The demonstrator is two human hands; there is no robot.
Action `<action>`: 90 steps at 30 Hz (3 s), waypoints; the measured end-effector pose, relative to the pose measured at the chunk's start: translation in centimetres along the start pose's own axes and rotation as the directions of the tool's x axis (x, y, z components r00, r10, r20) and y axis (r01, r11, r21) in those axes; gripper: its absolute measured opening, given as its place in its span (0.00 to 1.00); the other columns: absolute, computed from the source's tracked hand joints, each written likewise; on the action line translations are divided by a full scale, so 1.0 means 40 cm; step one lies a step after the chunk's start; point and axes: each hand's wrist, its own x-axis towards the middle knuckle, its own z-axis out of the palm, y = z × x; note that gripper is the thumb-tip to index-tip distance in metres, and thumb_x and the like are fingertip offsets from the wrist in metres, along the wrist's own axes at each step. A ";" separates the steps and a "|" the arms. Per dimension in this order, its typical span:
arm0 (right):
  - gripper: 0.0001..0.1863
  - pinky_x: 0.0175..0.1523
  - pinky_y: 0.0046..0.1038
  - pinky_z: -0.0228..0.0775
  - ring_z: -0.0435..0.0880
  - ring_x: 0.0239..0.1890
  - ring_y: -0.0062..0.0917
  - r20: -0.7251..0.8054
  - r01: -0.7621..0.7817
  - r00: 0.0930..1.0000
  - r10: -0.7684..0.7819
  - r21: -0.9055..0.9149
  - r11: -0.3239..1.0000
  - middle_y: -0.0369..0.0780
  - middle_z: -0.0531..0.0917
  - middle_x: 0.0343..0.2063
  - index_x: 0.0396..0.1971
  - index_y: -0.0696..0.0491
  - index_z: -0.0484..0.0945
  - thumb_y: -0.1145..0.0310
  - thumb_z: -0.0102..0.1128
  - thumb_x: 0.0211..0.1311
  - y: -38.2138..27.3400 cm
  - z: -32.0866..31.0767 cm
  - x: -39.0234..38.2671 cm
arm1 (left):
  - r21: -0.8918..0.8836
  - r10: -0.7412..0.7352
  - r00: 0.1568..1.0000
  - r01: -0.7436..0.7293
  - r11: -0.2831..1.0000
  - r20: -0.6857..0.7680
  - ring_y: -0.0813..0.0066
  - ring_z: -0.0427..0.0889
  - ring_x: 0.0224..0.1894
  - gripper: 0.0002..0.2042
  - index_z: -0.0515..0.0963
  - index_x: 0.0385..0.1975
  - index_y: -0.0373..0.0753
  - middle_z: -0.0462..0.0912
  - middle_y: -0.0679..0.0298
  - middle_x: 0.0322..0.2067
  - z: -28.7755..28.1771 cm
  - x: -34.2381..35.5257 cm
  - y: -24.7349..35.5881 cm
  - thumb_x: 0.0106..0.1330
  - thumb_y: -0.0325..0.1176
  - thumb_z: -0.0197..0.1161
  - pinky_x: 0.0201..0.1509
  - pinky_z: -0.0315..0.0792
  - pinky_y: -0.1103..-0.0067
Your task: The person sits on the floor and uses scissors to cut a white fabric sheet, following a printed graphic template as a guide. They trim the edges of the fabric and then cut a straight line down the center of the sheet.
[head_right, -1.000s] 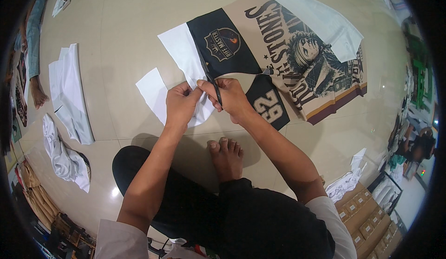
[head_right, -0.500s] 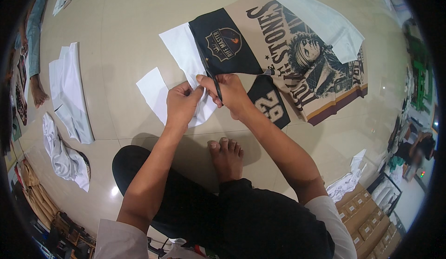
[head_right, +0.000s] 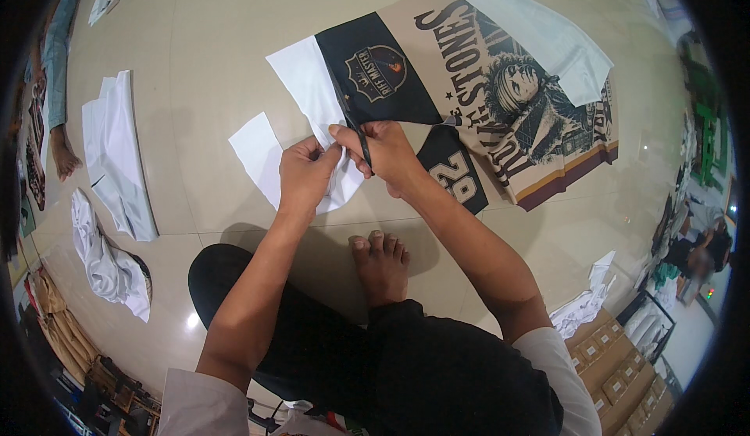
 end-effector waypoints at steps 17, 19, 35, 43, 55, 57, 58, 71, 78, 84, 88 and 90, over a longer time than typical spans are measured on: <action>0.23 0.20 0.20 0.56 0.70 0.14 0.13 -0.047 -0.016 0.999 0.016 0.008 1.000 0.33 0.77 0.17 0.24 0.57 0.81 0.53 0.80 0.63 -0.018 0.013 0.016 | -0.018 0.023 1.000 -0.023 1.000 0.001 0.80 0.78 0.25 0.11 0.89 0.33 0.32 0.85 0.64 0.22 0.004 0.003 -0.013 0.67 0.36 0.74 0.33 0.73 0.75; 0.23 0.20 0.20 0.56 0.70 0.14 0.13 -0.043 -0.012 0.999 0.012 0.008 1.000 0.33 0.77 0.17 0.23 0.57 0.81 0.53 0.80 0.63 -0.018 0.013 0.017 | -0.030 0.027 1.000 -0.027 0.999 0.007 0.80 0.78 0.25 0.11 0.89 0.33 0.32 0.86 0.64 0.23 0.005 0.004 -0.015 0.67 0.36 0.74 0.33 0.73 0.75; 0.22 0.20 0.21 0.58 0.71 0.15 0.14 -0.040 -0.009 0.999 0.008 -0.038 0.999 0.34 0.78 0.17 0.25 0.59 0.82 0.56 0.80 0.63 -0.019 0.004 0.021 | 0.008 0.024 1.000 -0.024 1.000 0.001 0.79 0.82 0.26 0.11 0.90 0.35 0.33 0.89 0.63 0.25 0.005 0.002 -0.010 0.68 0.36 0.74 0.35 0.76 0.75; 0.22 0.20 0.21 0.59 0.72 0.15 0.15 -0.029 -0.007 1.000 0.007 -0.026 1.000 0.35 0.78 0.18 0.25 0.58 0.81 0.55 0.80 0.62 -0.026 0.004 0.035 | -0.032 0.044 0.999 -0.044 0.999 -0.001 0.80 0.82 0.26 0.11 0.90 0.34 0.33 0.89 0.63 0.24 0.010 0.004 -0.016 0.68 0.36 0.74 0.34 0.74 0.75; 0.22 0.19 0.21 0.59 0.71 0.15 0.14 -0.031 -0.003 1.000 0.002 -0.016 1.000 0.35 0.78 0.18 0.24 0.57 0.79 0.57 0.80 0.63 -0.033 0.007 0.038 | -0.023 0.032 0.999 -0.032 0.999 0.009 0.80 0.82 0.27 0.11 0.91 0.36 0.33 0.89 0.62 0.25 0.008 0.001 -0.010 0.68 0.37 0.74 0.35 0.75 0.76; 0.22 0.19 0.21 0.59 0.71 0.15 0.15 -0.025 0.003 1.000 -0.003 -0.016 1.000 0.35 0.78 0.18 0.24 0.57 0.79 0.57 0.80 0.63 -0.030 0.005 0.041 | -0.019 0.030 1.000 -0.029 0.999 0.009 0.80 0.82 0.27 0.11 0.91 0.36 0.33 0.89 0.63 0.25 0.008 0.000 -0.008 0.68 0.37 0.74 0.35 0.75 0.76; 0.22 0.19 0.21 0.59 0.71 0.15 0.15 -0.024 0.005 1.000 -0.005 -0.018 1.000 0.35 0.78 0.18 0.24 0.58 0.79 0.57 0.80 0.63 -0.028 0.004 0.043 | -0.009 0.026 1.000 -0.025 1.000 0.008 0.80 0.82 0.27 0.11 0.91 0.36 0.34 0.89 0.63 0.25 0.007 0.000 -0.007 0.68 0.37 0.74 0.35 0.75 0.76; 0.21 0.20 0.22 0.59 0.71 0.15 0.15 -0.037 0.004 0.999 -0.006 -0.057 0.998 0.35 0.78 0.18 0.24 0.57 0.79 0.57 0.80 0.62 -0.036 0.003 0.048 | 0.030 0.013 1.000 -0.014 0.999 0.010 0.80 0.80 0.25 0.12 0.91 0.36 0.34 0.88 0.64 0.24 0.006 0.003 -0.009 0.68 0.38 0.74 0.34 0.74 0.75; 0.21 0.21 0.22 0.60 0.71 0.16 0.15 -0.031 -0.008 1.000 0.007 -0.042 0.999 0.34 0.77 0.18 0.26 0.57 0.79 0.57 0.80 0.61 -0.047 0.009 0.057 | -0.018 0.034 0.999 -0.034 0.999 -0.002 0.80 0.80 0.24 0.12 0.90 0.34 0.33 0.88 0.64 0.23 0.008 -0.002 -0.004 0.67 0.38 0.74 0.32 0.73 0.76; 0.21 0.20 0.22 0.60 0.72 0.16 0.15 -0.027 -0.005 1.000 0.004 -0.050 0.999 0.34 0.77 0.18 0.26 0.57 0.79 0.56 0.80 0.61 -0.047 0.006 0.059 | -0.010 0.029 1.000 -0.029 1.000 0.004 0.79 0.81 0.24 0.12 0.90 0.35 0.33 0.88 0.63 0.23 0.008 0.002 -0.007 0.67 0.38 0.74 0.33 0.74 0.75; 0.21 0.20 0.22 0.60 0.72 0.16 0.15 -0.025 0.003 1.000 -0.004 -0.055 0.998 0.34 0.77 0.18 0.26 0.57 0.79 0.57 0.80 0.61 -0.044 0.004 0.062 | -0.013 0.021 1.000 -0.021 1.000 0.003 0.79 0.81 0.25 0.12 0.90 0.34 0.32 0.88 0.62 0.24 0.010 0.000 -0.010 0.67 0.38 0.74 0.33 0.74 0.75; 0.21 0.20 0.22 0.60 0.72 0.16 0.15 -0.027 0.001 1.000 -0.003 -0.055 0.998 0.34 0.77 0.18 0.27 0.58 0.79 0.57 0.80 0.61 -0.044 0.004 0.062 | -0.020 0.025 1.000 -0.025 0.999 0.003 0.79 0.81 0.25 0.13 0.90 0.34 0.32 0.88 0.62 0.24 0.010 0.002 -0.013 0.67 0.38 0.74 0.34 0.74 0.75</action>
